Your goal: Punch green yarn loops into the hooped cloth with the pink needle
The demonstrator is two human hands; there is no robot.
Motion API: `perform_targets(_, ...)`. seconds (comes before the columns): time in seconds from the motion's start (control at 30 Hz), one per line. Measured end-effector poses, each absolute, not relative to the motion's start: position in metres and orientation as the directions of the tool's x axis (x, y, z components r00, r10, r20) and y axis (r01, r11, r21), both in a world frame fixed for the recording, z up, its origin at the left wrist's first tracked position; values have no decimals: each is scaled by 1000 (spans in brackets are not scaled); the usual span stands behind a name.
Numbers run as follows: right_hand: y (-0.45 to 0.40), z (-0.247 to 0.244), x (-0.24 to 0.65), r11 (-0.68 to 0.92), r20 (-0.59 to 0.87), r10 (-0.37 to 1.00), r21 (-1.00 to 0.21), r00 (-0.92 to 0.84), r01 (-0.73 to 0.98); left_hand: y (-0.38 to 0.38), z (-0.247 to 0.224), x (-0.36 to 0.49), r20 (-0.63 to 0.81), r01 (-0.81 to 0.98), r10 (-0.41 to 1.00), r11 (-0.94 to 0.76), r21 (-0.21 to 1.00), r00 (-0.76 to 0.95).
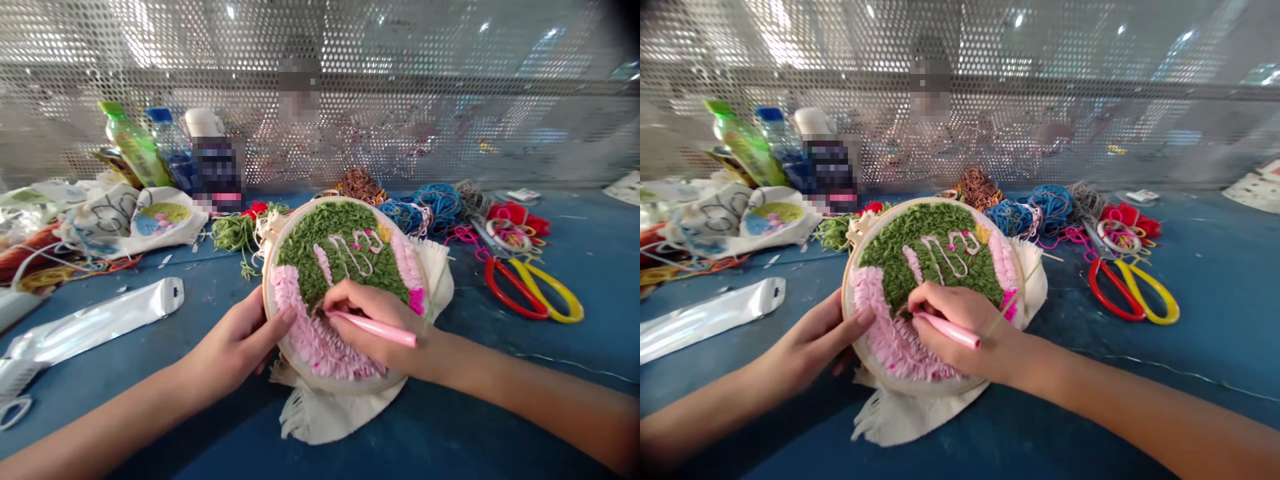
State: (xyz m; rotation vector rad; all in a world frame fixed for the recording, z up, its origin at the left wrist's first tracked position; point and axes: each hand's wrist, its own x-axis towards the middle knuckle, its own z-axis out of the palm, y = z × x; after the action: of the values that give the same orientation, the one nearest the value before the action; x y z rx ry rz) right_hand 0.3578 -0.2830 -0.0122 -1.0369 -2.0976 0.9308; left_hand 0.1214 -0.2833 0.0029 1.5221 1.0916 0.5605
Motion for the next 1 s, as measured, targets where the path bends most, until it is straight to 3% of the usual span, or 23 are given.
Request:
perform_targets(0.17,-278,-19,364,184,146,931,-979,-335,84,-283,-1,120,-223,293,870,95,951,441)
perform_targets(0.27,-277,-18,373,140,161,946,-986,-280,-96,-284,0,120,-251,319,871,116,941,423)
perform_targets(0.37,-276,-18,378,117,147,960,-984,-239,-134,-286,2,120,-262,344,881,123,931,394)
perform_targets(0.5,-276,-20,379,137,157,967,-984,-201,-110,-290,4,122,-252,346,900,123,930,357)
perform_targets(0.6,-280,-18,373,213,191,938,-976,-289,47,-296,7,123,-219,336,922,106,936,319)
perform_targets(0.7,-286,-14,364,457,301,843,-838,-445,299,-300,8,121,-157,349,943,47,936,295)
perform_targets(0.77,-289,-10,360,550,325,789,-751,-521,365,-301,7,120,-133,357,933,5,934,334)
perform_targets(0.83,-291,-6,360,469,243,818,-806,-521,362,-299,6,119,-137,363,924,-3,932,357)
perform_targets(0.93,-291,-1,364,207,34,878,-926,-477,315,-296,4,119,-185,399,927,43,916,325)
perform_targets(1.0,-292,2,367,140,-14,874,-950,-486,280,-294,2,119,-222,426,923,71,902,315)
